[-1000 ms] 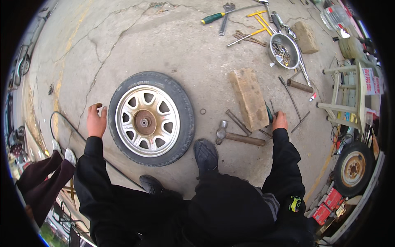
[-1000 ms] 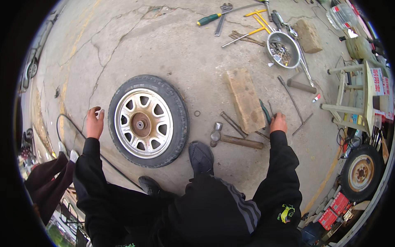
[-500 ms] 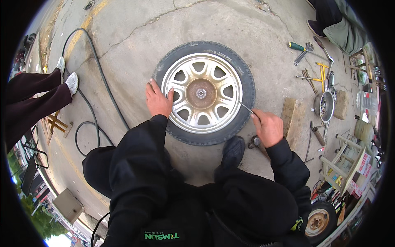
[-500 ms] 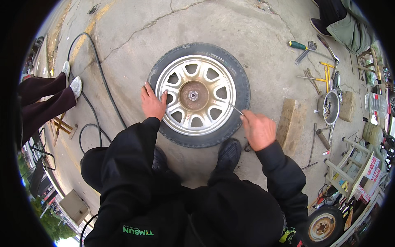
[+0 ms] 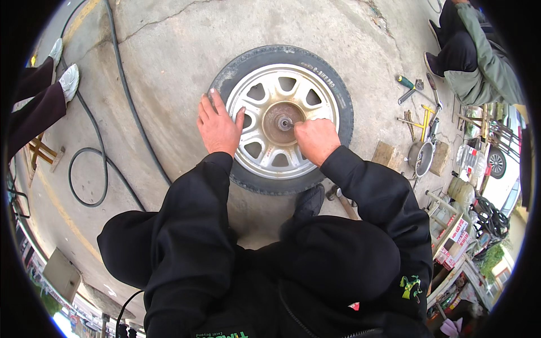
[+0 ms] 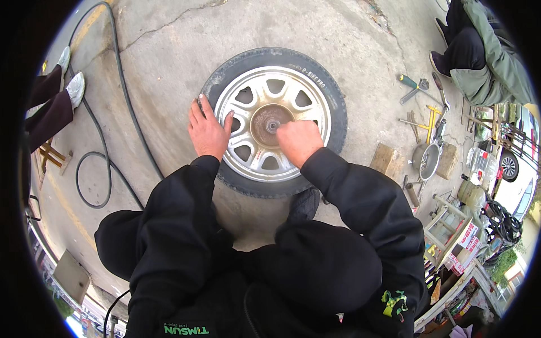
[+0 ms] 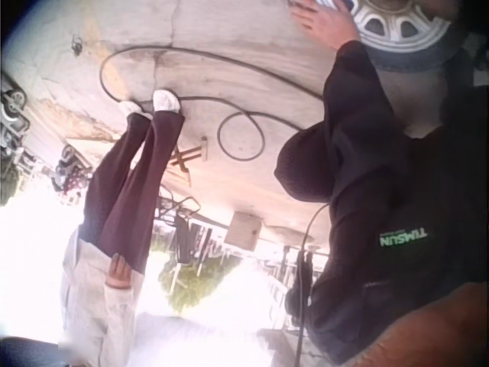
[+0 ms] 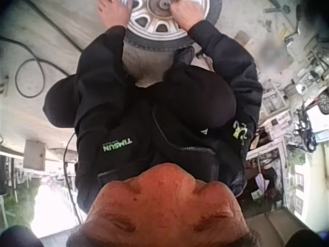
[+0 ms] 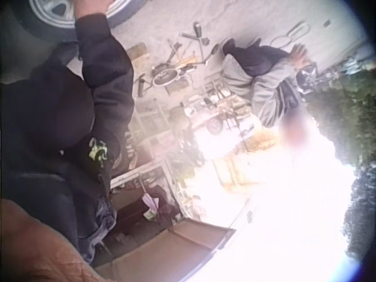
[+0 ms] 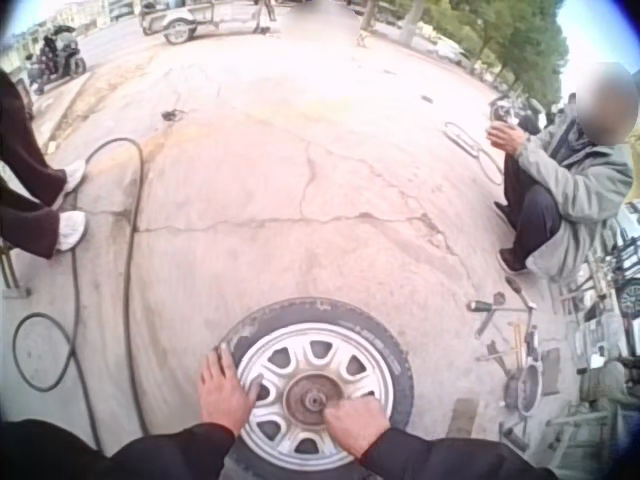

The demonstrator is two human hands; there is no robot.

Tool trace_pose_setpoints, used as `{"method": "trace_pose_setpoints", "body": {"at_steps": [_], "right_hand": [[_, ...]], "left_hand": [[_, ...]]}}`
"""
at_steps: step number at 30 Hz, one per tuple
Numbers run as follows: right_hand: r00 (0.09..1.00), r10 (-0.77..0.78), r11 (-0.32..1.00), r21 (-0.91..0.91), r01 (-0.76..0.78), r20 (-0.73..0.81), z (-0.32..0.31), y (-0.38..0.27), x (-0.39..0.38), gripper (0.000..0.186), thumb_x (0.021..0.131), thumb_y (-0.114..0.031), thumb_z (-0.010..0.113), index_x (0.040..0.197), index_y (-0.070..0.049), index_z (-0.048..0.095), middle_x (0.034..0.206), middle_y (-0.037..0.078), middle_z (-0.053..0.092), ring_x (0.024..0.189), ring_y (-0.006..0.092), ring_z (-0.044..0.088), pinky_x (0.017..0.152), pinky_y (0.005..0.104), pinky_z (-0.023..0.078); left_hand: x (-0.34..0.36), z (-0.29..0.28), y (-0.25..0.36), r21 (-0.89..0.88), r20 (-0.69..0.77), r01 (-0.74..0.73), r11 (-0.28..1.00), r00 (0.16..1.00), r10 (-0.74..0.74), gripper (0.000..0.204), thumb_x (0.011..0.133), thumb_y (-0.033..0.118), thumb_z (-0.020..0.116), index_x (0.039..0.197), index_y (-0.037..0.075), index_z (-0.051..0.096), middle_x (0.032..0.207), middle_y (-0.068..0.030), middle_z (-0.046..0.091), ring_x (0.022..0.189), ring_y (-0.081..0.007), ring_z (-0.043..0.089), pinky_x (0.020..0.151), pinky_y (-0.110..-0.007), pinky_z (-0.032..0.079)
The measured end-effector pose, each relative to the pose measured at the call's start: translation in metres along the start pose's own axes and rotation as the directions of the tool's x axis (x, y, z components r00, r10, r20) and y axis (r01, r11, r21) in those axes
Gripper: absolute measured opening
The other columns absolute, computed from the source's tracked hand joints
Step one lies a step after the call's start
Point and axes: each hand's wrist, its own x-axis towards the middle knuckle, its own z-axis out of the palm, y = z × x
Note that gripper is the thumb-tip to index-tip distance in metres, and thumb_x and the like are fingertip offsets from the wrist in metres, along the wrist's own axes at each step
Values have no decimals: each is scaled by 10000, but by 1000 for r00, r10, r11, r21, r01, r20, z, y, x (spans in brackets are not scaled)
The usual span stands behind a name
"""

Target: The person uses a hammer and metal rod to tap and remove a bearing from a small wheel hub, then installs the wheel onto a three-wheeled vehicle. The person repeatedly strikes the hub, removes the bearing, and finally mounts the wheel to the vehicle axle.

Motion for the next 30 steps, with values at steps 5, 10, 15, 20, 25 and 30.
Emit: {"method": "trace_pose_setpoints", "body": {"at_steps": [5, 10, 15, 20, 25, 30], "right_hand": [[993, 0, 992, -124, 15, 116, -7, -14, 12, 127, 806, -130, 658, 760, -122, 777, 734, 87, 734, 723, 272, 749, 621, 395, 582], [978, -91, 985, -125, 116, 187, -10, -23, 22, 124, 809, -126, 659, 772, -124, 777, 746, 79, 736, 740, 269, 751, 621, 387, 584], [972, -151, 970, -164, 180, 179, -12, -7, 28, 115, 810, -128, 659, 761, -113, 761, 736, 93, 729, 738, 264, 750, 619, 396, 592], [965, -191, 967, -136, 217, 180, -10, 4, 31, 109, 805, -129, 662, 748, -116, 755, 725, 95, 726, 724, 261, 745, 614, 388, 587], [948, -292, 945, -116, 307, 127, -7, 22, 32, 99, 787, -133, 665, 722, -101, 733, 693, 109, 711, 695, 281, 736, 612, 396, 577], [910, -396, 911, -69, 406, 126, -3, 36, 39, 104, 790, -131, 663, 715, -97, 727, 679, 109, 705, 680, 283, 732, 600, 404, 572]], "left_hand": [[1, -3, 1, 4, -2, 10, 1000, 1000, -10, 907, 915, 536, 693, 1553, 1, 333, 1494, -256, 427, 1362, -423, 443, 1056, -511, 426], [1, -2, 1, 9, 9, 18, 1000, 1000, -18, 899, 911, 542, 692, 1543, -1, 354, 1491, -270, 424, 1356, -419, 441, 1053, -513, 421], [1, -2, 1, -7, 3, 5, 1000, 1000, -5, 892, 906, 535, 698, 1532, -8, 369, 1489, -276, 421, 1348, -423, 439, 1041, -510, 422], [2, -3, 0, 7, 29, 19, 1000, 999, -19, 901, 916, 538, 694, 1552, 5, 339, 1498, -274, 421, 1371, -424, 439, 1057, -514, 419], [0, 3, -2, -20, -9, -3, 1000, 1000, 3, 910, 891, 527, 719, 1533, -7, 358, 1493, -275, 416, 1345, -421, 445, 1024, -510, 429], [-2, -1, -1, -9, 32, 17, 1000, 999, -17, 920, 894, 526, 716, 1546, -4, 341, 1504, -275, 409, 1363, -421, 430, 1051, -513, 409]]}}
